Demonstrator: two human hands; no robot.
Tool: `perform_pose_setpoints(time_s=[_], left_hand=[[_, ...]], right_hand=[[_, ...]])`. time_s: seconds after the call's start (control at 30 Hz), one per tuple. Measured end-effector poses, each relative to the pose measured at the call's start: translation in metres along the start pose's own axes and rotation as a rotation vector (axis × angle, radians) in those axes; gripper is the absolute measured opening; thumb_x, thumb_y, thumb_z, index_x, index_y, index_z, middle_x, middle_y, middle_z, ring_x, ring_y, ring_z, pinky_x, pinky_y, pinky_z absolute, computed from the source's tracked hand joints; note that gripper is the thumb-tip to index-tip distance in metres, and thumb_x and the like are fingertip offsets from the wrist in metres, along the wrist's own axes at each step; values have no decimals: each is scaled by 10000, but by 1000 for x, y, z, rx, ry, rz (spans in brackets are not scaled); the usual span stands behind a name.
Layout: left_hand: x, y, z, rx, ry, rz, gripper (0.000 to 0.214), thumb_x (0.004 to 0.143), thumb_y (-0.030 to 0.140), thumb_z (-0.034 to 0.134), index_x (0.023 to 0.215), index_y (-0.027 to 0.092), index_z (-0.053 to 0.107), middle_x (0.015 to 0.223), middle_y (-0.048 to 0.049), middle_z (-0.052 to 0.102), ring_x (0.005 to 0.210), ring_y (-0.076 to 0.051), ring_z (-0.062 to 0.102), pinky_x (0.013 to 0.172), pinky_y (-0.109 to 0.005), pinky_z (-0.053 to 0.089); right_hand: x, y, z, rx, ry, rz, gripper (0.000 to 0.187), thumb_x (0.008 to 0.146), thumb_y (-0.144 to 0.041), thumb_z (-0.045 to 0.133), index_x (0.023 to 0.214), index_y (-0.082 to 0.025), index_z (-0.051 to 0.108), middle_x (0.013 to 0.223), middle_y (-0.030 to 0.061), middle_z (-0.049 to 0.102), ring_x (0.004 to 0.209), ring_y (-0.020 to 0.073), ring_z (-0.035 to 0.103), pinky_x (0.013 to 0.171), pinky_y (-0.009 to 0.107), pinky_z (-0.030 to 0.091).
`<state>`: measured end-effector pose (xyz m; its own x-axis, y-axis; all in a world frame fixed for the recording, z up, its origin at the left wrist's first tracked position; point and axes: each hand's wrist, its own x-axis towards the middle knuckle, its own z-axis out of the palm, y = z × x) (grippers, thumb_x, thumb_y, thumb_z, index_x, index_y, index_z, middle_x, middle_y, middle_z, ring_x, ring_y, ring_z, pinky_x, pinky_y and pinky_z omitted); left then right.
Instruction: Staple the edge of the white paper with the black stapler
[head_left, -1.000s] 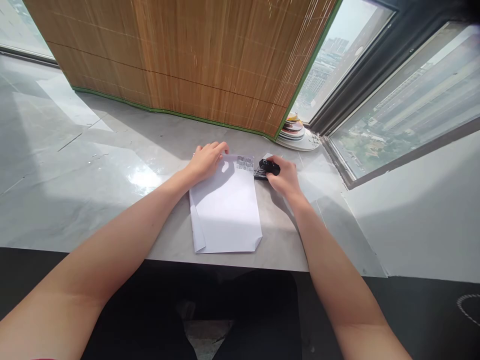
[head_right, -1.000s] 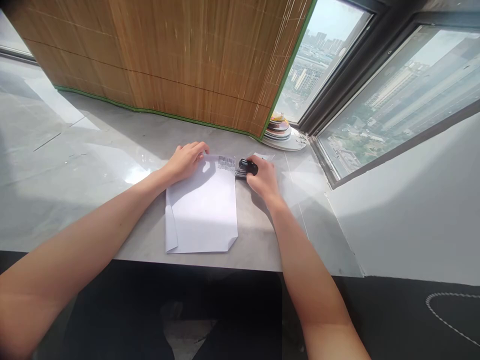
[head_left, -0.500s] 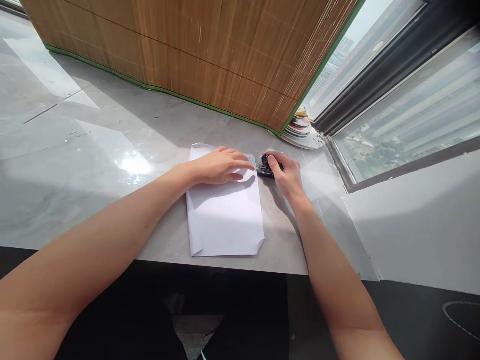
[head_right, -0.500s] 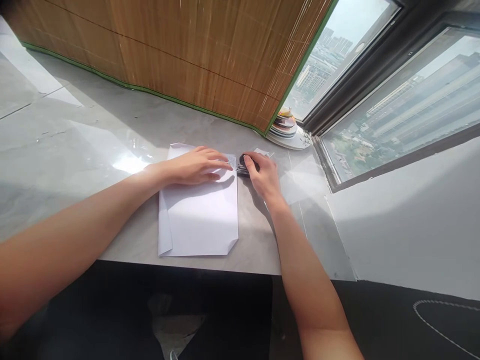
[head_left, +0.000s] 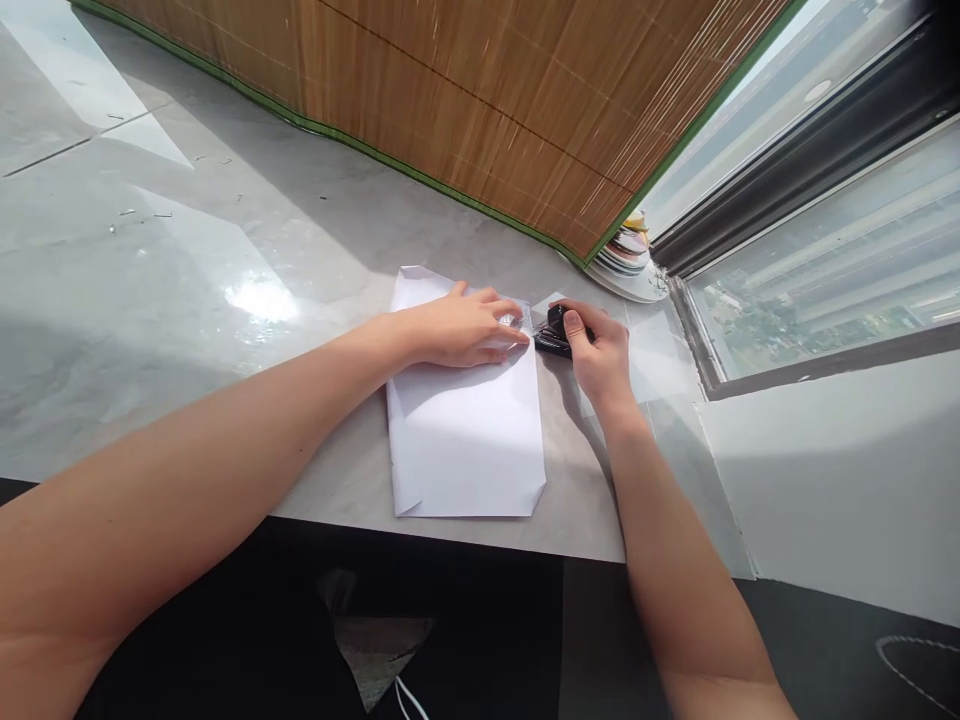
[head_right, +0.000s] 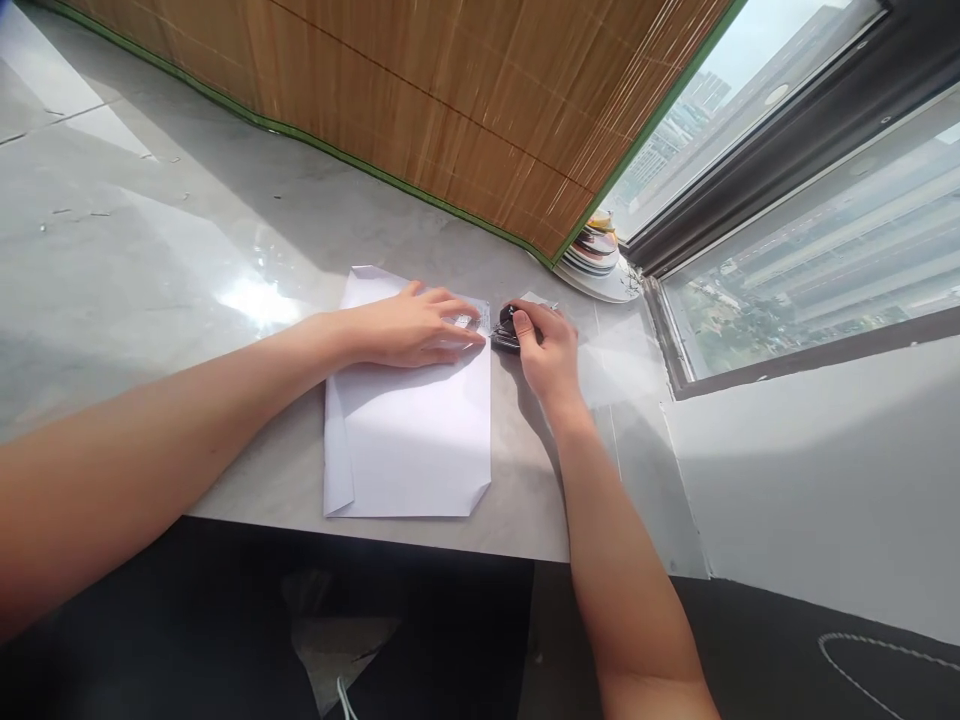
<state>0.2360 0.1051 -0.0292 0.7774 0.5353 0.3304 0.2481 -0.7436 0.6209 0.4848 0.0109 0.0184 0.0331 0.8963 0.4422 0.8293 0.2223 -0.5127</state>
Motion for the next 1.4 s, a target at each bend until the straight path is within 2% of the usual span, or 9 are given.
perform_pose_setpoints(time_s=[0.2, 0.47, 1.13, 1.4], left_hand=[[-2, 17, -11, 142, -90, 82, 348, 963, 493, 809, 1302, 415, 804, 1494, -49, 674, 1388, -394, 574, 1230, -624, 358], [-7, 34, -23, 330, -168, 134, 396, 1096, 484, 576, 1450, 425, 744, 1532, -74, 666, 1376, -350, 566, 1202, -600, 352], [-6, 30, -21, 341, -178, 132, 418, 1101, 469, 559, 1482, 441, 726, 1549, -72, 660, 1421, -369, 529, 1216, -603, 311], [-6, 30, -21, 329, -173, 128, 426, 1097, 477, 561, 1490, 449, 724, 1552, -69, 660, 1416, -367, 534, 1225, -608, 299]], right_hand=[[-1, -2, 2, -65, -16, -9, 419, 1109, -529, 496, 1128, -272, 826, 1105, 92, 828, 1082, 328, 717, 1060, 536, 529], [-1, -4, 4, -129, -45, -2, 449, 1132, -553, 442, 1144, -293, 808, 1104, 83, 811, 1055, 314, 673, 1069, 549, 480], [0, -5, 4, -223, -81, -27, 476, 1153, -527, 382, 1194, -300, 798, 1079, 85, 794, 1060, 314, 678, 1046, 525, 490], [1, -8, 4, -210, -83, -18, 440, 1136, -486, 410, 1167, -294, 804, 1077, 75, 794, 1070, 312, 664, 1048, 518, 471]])
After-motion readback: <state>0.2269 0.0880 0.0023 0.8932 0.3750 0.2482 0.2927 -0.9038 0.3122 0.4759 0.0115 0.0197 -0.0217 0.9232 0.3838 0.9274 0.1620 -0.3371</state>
